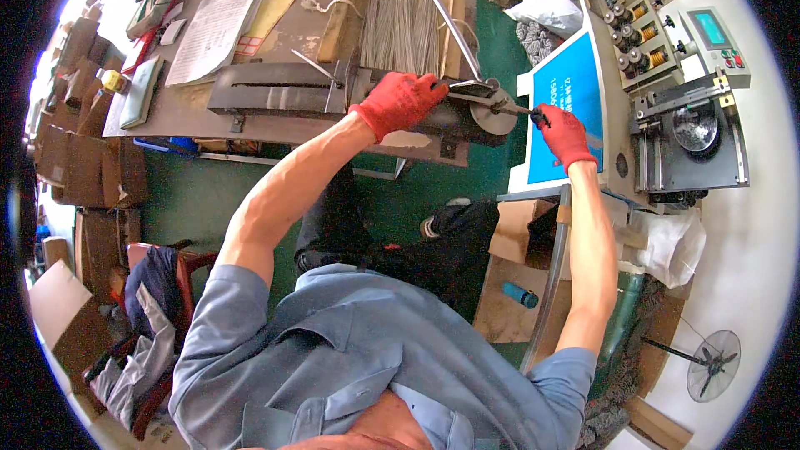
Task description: The person picks up long metal rods from a table and uses a manual shear to cut them into shorter pieces. They repeatedly place rods into the shear, cut them, and drop the cut pieces into a cardboard box.
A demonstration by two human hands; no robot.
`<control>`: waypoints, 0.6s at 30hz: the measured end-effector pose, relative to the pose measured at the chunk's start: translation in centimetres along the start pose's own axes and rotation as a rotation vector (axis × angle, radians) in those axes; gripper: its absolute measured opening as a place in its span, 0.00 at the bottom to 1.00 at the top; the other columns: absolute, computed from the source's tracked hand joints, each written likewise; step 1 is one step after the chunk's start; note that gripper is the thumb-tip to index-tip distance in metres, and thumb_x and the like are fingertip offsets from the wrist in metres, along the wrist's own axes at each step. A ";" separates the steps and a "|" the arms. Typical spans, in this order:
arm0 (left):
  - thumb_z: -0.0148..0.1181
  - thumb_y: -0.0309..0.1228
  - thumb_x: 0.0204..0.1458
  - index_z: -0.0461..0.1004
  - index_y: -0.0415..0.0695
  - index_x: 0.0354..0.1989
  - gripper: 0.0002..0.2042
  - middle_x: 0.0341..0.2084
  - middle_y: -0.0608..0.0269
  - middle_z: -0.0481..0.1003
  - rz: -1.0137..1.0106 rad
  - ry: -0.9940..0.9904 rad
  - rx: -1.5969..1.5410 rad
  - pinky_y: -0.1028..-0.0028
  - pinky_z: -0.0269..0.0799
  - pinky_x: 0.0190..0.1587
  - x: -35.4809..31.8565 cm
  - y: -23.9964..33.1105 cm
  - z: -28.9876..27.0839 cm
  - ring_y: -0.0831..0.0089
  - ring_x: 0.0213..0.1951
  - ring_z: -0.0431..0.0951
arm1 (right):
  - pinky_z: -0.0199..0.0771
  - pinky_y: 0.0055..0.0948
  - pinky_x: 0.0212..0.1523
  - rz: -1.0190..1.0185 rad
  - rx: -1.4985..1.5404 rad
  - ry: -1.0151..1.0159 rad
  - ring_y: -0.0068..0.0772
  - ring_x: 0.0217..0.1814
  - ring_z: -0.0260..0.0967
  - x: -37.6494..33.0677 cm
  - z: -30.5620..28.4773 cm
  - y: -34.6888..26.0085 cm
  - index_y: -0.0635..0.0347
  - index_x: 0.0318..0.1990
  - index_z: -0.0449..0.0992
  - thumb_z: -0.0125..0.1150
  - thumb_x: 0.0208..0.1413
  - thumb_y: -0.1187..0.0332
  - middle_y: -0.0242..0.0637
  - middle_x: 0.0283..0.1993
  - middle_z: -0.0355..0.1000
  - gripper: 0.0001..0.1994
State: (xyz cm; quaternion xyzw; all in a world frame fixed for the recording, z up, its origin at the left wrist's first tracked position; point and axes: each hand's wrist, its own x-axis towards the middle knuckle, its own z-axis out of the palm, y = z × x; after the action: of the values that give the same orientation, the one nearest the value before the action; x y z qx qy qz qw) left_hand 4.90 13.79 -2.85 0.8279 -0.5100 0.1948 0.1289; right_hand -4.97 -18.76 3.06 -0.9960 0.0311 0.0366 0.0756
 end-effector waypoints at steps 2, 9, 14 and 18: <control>0.52 0.31 0.52 0.70 0.46 0.43 0.10 0.30 0.56 0.72 0.001 0.006 -0.014 0.60 0.75 0.26 -0.3 -0.4 0.1 0.57 0.28 0.79 | 0.72 0.48 0.41 -0.022 -0.015 0.012 0.53 0.45 0.72 0.1 -0.1 -0.3 0.52 0.44 0.75 0.53 0.59 0.61 0.43 0.44 0.75 0.10; 0.53 0.33 0.52 0.70 0.46 0.43 0.11 0.34 0.55 0.73 -0.058 -0.069 -0.132 0.56 0.74 0.30 -1.1 -1.2 -0.8 0.53 0.31 0.79 | 0.72 0.45 0.46 -0.070 -0.074 -0.001 0.51 0.47 0.72 0.5 -0.4 -1.5 0.52 0.48 0.76 0.55 0.56 0.63 0.42 0.45 0.75 0.13; 0.55 0.34 0.52 0.70 0.46 0.43 0.12 0.35 0.54 0.73 -0.080 -0.088 -0.201 0.55 0.75 0.34 -1.4 -1.2 -1.3 0.51 0.34 0.78 | 0.73 0.45 0.46 -0.118 0.004 0.027 0.51 0.47 0.72 0.0 -0.5 -2.1 0.53 0.49 0.75 0.55 0.55 0.65 0.44 0.45 0.75 0.14; 0.56 0.34 0.52 0.70 0.46 0.44 0.12 0.35 0.53 0.73 -0.093 -0.104 -0.235 0.54 0.75 0.36 -1.5 -1.2 -0.9 0.50 0.35 0.78 | 0.73 0.48 0.42 -0.257 0.027 0.185 0.52 0.44 0.73 -0.7 1.0 -2.3 0.54 0.47 0.74 0.56 0.52 0.67 0.45 0.41 0.75 0.14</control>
State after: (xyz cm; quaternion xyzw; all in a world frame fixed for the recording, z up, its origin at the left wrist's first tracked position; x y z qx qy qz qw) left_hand 5.18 15.82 -2.76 0.8388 -0.4964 0.0842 0.2071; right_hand -5.56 -16.25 2.43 -0.9898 -0.0893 -0.0657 0.0898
